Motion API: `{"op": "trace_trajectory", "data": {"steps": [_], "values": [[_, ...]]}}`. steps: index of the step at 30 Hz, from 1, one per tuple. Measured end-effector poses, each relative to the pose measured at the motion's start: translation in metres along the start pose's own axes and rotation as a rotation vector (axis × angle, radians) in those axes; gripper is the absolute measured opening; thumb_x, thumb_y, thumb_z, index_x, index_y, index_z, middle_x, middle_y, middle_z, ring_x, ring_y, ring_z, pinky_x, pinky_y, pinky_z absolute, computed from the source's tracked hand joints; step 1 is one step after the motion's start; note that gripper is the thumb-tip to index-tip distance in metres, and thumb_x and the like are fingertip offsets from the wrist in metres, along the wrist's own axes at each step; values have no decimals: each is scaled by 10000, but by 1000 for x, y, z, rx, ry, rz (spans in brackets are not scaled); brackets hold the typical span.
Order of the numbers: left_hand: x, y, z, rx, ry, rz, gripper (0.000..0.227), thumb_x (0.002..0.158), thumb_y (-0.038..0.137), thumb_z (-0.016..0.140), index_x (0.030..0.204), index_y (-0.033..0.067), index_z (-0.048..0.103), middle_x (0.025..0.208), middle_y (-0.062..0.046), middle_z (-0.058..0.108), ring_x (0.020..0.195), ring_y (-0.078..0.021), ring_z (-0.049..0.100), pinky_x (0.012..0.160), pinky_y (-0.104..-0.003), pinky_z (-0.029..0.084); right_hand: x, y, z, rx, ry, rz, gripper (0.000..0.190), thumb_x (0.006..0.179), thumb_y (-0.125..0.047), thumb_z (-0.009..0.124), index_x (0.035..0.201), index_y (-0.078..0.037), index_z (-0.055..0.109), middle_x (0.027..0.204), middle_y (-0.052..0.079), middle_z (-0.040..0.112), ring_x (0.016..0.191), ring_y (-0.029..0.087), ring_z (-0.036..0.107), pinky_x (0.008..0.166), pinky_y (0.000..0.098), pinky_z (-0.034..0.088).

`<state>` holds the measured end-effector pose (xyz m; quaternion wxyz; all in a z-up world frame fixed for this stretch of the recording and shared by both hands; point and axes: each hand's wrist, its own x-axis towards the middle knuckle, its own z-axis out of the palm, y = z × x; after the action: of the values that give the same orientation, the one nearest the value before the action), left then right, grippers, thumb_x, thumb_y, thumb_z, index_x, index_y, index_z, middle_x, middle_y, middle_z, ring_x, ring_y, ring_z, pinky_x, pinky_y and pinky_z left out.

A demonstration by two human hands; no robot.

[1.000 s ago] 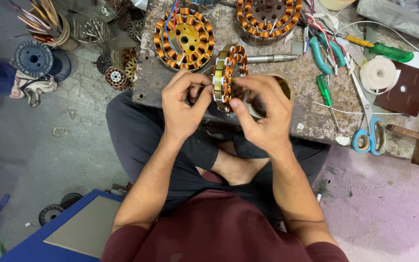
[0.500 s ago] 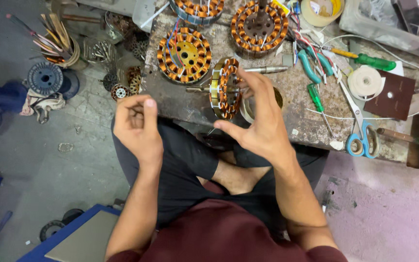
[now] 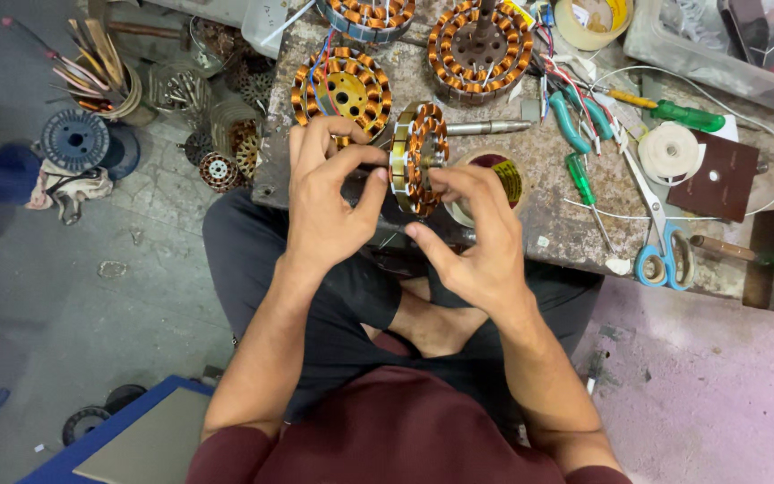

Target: The person is assembling a motor stator by hand. They wrap copper wire around the stator core, secure it with tape, and use scissors to trim excess wire. The work is performed on a cluttered workbench with various tools and parts visible.

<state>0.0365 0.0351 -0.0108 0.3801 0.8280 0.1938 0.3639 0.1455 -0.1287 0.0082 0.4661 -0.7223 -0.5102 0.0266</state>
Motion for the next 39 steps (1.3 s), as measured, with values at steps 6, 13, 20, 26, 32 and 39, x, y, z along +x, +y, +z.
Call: {"op": "trace_trajectory", "data": {"steps": [6, 13, 20, 26, 32, 39], "values": [[1, -12, -1, -55, -8, 48, 102, 864, 16, 752, 940, 55, 697, 1152, -79, 602, 1119, -285, 506, 994, -385, 432, -1, 3, 1, 48, 25, 14, 519, 853, -29, 865, 1304, -13, 611, 1205, 133, 629, 1043, 232, 649, 922, 322, 556], [10, -13, 3, -64, -49, 89, 125, 901, -6, 721, 993, 33, 647, 1141, -105, 606, 1133, -309, 505, 1020, -406, 414, 13, 2, 4, 32, 67, -8, 462, 874, -10, 843, 1280, -18, 623, 1193, 126, 638, 1018, 221, 641, 921, 318, 546], [10, -18, 5, -118, -53, 88, 91, 967, 39, 702, 1014, 26, 626, 1047, -108, 643, 1055, -315, 563, 965, -407, 458, 22, 4, 6, 38, 63, 21, 421, 888, -19, 839, 1261, -23, 644, 1195, 127, 643, 1005, 209, 657, 891, 310, 556], [6, -19, -7, -120, 27, 30, 71, 1041, 82, 669, 1037, 25, 627, 1004, -117, 640, 1005, -305, 602, 917, -403, 492, 34, -7, 5, 49, 67, -14, 384, 919, -9, 837, 1256, -28, 656, 1184, 111, 651, 979, 188, 676, 848, 279, 560], [-1, -19, -38, 5, 56, 99, 74, 1021, 31, 713, 1042, 19, 643, 1029, -113, 649, 1035, -314, 587, 908, -391, 486, 61, -27, 8, -151, -58, -225, 337, 752, -20, 833, 1059, -9, 693, 1156, 187, 609, 1097, 355, 545, 932, 449, 473], [-10, -15, -51, 14, 261, 63, 62, 1043, 15, 705, 1065, 20, 648, 1023, -112, 649, 975, -261, 624, 902, -349, 516, 89, -40, 27, -258, -148, -328, 158, 808, -44, 834, 933, -82, 745, 1021, 60, 618, 1042, 310, 542, 883, 439, 451]]}}
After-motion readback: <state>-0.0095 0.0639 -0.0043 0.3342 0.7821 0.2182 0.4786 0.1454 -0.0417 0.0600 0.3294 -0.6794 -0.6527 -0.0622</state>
